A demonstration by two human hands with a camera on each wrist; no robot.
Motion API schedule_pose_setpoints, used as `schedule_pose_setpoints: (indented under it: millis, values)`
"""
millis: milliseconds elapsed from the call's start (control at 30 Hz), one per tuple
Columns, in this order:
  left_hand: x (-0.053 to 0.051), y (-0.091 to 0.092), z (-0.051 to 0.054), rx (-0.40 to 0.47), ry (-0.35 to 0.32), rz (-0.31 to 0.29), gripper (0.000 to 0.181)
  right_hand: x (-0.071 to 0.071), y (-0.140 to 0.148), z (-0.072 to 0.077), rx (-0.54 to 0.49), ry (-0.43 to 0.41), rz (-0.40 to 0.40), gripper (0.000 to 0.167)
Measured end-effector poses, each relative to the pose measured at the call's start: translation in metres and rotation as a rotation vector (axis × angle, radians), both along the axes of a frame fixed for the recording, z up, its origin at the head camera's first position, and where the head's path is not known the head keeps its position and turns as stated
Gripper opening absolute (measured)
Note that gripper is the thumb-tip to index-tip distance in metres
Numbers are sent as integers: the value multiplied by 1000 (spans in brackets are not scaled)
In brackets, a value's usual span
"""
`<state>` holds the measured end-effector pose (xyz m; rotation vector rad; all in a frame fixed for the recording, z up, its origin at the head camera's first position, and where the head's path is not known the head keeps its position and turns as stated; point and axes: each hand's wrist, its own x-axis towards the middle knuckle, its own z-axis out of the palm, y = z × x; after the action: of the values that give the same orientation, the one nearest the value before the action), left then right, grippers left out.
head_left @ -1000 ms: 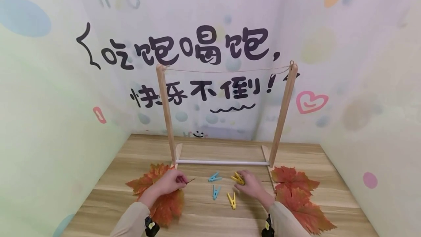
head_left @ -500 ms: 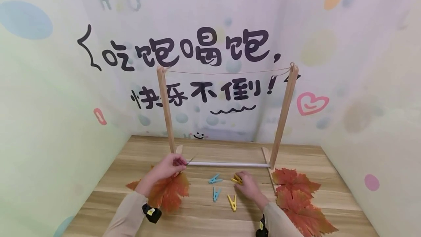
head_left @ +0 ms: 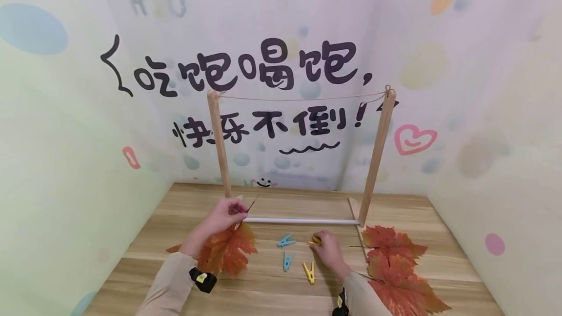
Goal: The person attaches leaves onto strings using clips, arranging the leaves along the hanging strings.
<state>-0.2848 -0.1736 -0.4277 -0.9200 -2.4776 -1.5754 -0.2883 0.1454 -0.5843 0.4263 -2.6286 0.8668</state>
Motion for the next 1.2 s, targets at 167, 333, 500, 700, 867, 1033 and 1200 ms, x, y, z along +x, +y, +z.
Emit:
schedule_pose_setpoints:
  millis: [167, 333, 500, 700, 867, 1033, 1200]
  values:
    - [13, 10, 24, -81, -73, 90, 8, 0, 2, 2, 21, -9, 38, 21]
    - [5, 10, 28, -66, -56, 109, 7, -1, 8, 7, 40, -41, 98, 20]
    - [-3, 9, 33, -46, -31, 163, 8, 0, 13, 16, 45, -9, 140, 21]
    - [-10, 10, 47, -48, 7, 211, 8, -1, 18, 45, 42, 50, 179, 26]
    - [-13, 10, 63, -35, -9, 261, 11, -1, 20, 77, 61, 87, 256, 33]
    - [-16, 11, 77, 9, -17, 303, 14, 0, 24, 110, -7, 75, 329, 31]
    - [-20, 14, 92, 88, -20, 358, 19, 0, 25, 143, -58, 185, 368, 28]
